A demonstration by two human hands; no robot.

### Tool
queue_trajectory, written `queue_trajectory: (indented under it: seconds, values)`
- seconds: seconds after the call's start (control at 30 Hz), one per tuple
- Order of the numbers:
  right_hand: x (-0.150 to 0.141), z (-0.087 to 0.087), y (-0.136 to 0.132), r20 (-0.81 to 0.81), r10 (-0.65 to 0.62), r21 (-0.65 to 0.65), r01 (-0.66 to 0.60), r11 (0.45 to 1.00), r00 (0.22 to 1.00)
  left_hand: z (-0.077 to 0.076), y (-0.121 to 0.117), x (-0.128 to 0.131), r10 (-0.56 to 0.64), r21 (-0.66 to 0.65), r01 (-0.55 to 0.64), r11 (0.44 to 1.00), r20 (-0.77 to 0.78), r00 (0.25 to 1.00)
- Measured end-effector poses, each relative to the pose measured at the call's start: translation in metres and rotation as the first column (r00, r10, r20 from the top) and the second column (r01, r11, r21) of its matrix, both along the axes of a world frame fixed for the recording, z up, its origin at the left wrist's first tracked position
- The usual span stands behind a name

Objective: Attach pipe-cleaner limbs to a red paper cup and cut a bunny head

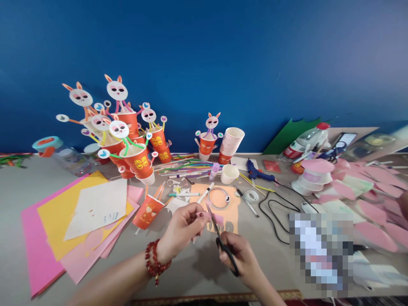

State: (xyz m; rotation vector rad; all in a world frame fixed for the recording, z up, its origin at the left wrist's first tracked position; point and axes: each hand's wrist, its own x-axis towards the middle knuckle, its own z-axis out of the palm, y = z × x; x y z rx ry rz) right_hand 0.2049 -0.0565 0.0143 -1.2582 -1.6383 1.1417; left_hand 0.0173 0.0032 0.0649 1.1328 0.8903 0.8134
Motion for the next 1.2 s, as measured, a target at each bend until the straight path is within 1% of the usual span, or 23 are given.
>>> queue_trajectory:
  seconds: [0.2,0.57,0.77,0.97,1.2]
  values:
    - [0.0008,0.0007,0.0011,0.011,0.010,0.010,-0.010,1.000,1.000,-0.0004,0.0030,-0.0025,0.013,0.003,-0.013,1.000,-0.009,1.000]
    - [0.0029,-0.0004,0.0007,0.013,0.020,0.004,-0.020,1.000,1.000,-0.0049,0.0039,-0.0055,0.023,0.013,-0.024,1.000,0.034,0.999]
    - [0.0037,-0.0030,0.0011,0.028,0.016,0.018,-0.017,1.000,0.999,-0.0007,0.0054,-0.0050,0.036,0.007,-0.036,0.999,-0.017,0.999]
    - [0.0049,-0.0040,0.0011,0.011,0.024,0.014,-0.024,1.000,1.000,0.0024,0.0069,-0.0052,0.040,0.013,-0.040,0.999,0.004,0.999]
    - [0.0069,-0.0066,0.0011,0.019,0.031,0.027,-0.032,0.999,0.999,0.0034,0.0074,-0.0059,0.048,0.021,-0.048,0.999,-0.012,0.999]
